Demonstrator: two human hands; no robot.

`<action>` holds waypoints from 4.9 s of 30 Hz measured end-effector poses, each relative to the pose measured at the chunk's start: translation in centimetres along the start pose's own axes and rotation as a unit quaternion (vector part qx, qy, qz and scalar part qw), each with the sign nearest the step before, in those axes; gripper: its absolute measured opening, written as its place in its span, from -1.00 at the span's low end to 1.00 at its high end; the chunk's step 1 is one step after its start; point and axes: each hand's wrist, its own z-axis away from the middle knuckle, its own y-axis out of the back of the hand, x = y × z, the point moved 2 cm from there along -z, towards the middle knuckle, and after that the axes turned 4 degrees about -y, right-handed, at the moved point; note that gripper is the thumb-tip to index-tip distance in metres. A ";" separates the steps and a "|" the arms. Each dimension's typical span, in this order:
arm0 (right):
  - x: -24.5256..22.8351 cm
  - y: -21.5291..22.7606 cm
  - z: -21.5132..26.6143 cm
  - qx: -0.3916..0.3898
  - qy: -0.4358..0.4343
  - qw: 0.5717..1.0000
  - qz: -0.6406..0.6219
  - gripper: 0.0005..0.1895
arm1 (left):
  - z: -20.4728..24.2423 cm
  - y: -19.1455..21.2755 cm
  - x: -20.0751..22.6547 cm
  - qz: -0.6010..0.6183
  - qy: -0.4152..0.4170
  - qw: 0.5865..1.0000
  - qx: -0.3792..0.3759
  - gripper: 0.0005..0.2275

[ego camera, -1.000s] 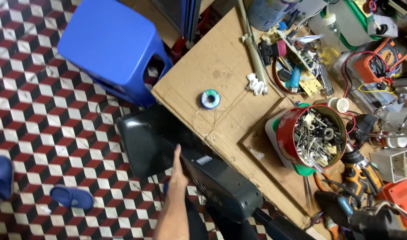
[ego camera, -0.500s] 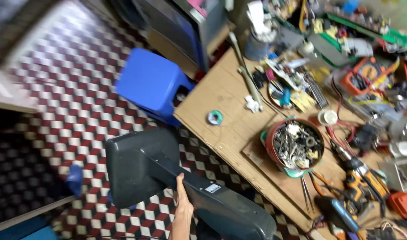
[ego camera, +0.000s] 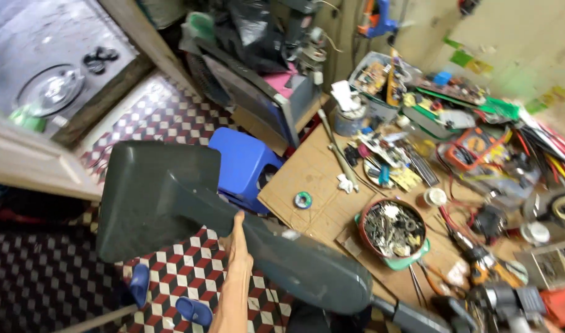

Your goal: The person disassembles a stand fan at a cluttered workbench. They use a cordless drill to unscrew the fan motor housing, remove small screws and place them in a container, sort through parts in a round tin, and finally detach the motor unit from the fan's pole and base.

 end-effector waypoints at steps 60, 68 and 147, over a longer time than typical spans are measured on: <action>-9.9 -22.4 8.3 -0.082 -0.097 0.981 -0.146 -0.09 | 26.1 -12.6 -22.4 -0.123 0.290 0.812 -0.491 -0.54; -8.8 -21.0 7.6 -0.064 -0.110 0.991 0.030 0.04 | 25.0 -12.1 -23.2 -0.159 0.309 0.816 -0.462 -0.45; -11.6 -21.2 8.0 -0.082 -0.088 0.992 0.041 0.01 | 28.6 -12.7 -21.5 -0.272 0.205 0.821 -0.459 -0.68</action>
